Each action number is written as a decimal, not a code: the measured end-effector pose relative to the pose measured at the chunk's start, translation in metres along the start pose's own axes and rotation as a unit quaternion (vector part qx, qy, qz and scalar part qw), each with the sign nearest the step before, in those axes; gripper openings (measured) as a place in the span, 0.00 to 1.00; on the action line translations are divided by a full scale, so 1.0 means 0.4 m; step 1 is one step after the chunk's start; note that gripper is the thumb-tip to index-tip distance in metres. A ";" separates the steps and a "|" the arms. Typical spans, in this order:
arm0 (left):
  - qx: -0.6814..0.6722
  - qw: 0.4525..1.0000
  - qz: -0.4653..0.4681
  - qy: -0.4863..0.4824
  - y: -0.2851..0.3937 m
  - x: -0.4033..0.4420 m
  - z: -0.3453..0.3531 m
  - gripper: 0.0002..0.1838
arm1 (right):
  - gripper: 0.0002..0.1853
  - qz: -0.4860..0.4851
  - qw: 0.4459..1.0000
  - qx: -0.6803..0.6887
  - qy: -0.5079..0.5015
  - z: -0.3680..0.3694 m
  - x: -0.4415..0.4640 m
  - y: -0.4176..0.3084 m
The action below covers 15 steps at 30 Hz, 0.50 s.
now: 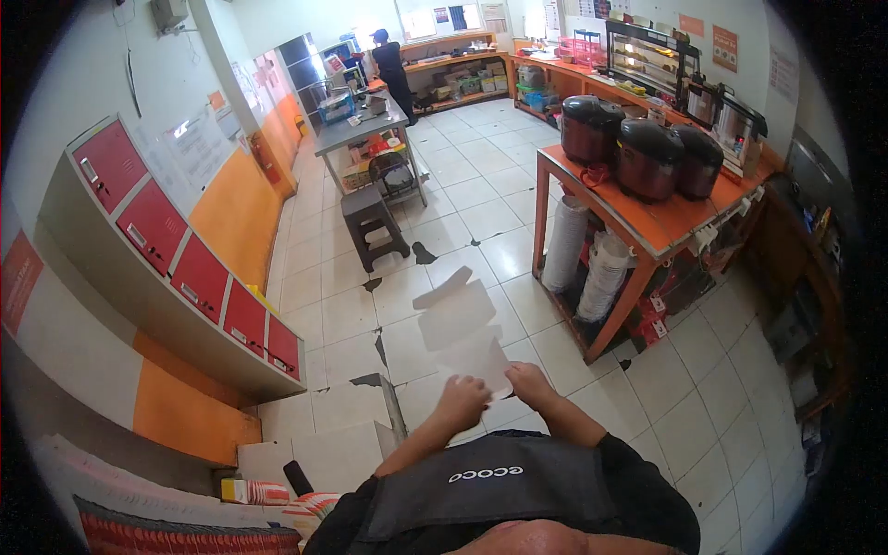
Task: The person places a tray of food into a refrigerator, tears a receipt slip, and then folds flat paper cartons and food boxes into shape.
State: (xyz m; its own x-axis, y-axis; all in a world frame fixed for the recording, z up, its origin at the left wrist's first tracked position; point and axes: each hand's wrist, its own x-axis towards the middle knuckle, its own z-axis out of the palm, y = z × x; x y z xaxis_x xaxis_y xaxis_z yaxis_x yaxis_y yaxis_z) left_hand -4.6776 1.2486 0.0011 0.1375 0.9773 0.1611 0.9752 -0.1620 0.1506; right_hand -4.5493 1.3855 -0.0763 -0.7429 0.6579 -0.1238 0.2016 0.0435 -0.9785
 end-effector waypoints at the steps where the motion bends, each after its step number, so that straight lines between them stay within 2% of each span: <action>1: -0.059 0.996 -0.006 0.066 0.027 0.005 0.015 0.09 | 0.16 0.003 1.000 0.016 0.002 0.017 -0.024 -0.046; 2: -0.118 0.984 -0.010 0.131 0.046 0.010 0.029 0.08 | 0.16 0.006 0.999 0.032 0.004 0.026 -0.037 -0.071; 3: -0.119 0.976 -0.017 0.184 0.053 0.017 0.043 0.07 | 0.16 0.041 0.993 0.108 -0.012 0.034 -0.025 -0.039; 5: -0.060 0.978 -0.010 0.198 0.051 0.020 0.022 0.07 | 0.16 -0.004 0.997 0.069 -0.023 0.019 -0.013 0.008; 7: -0.051 0.971 -0.024 0.233 0.047 0.022 0.021 0.07 | 0.15 0.013 0.981 0.190 -0.016 0.017 -0.016 -0.015; 9: -0.091 0.951 -0.059 0.288 0.036 0.020 0.043 0.06 | 0.14 0.091 0.884 0.458 0.011 0.026 -0.028 -0.059; 12: -0.165 0.932 -0.139 0.291 0.037 0.020 0.059 0.05 | 0.14 0.032 0.930 0.360 0.062 0.024 -0.044 -0.107; 15: -0.148 0.936 -0.127 0.293 0.047 0.025 0.050 0.05 | 0.14 -0.028 0.979 0.193 0.062 0.016 -0.037 -0.094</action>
State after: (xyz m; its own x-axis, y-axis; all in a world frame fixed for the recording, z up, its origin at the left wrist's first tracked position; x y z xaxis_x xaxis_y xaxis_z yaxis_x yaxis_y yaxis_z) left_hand -4.6546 1.2581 -0.0140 -0.2953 0.7613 0.5772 0.8605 -0.0505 0.5069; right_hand -4.5497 1.3694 -0.0388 -0.6572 0.7504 -0.0704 -0.1115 -0.1892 -0.9756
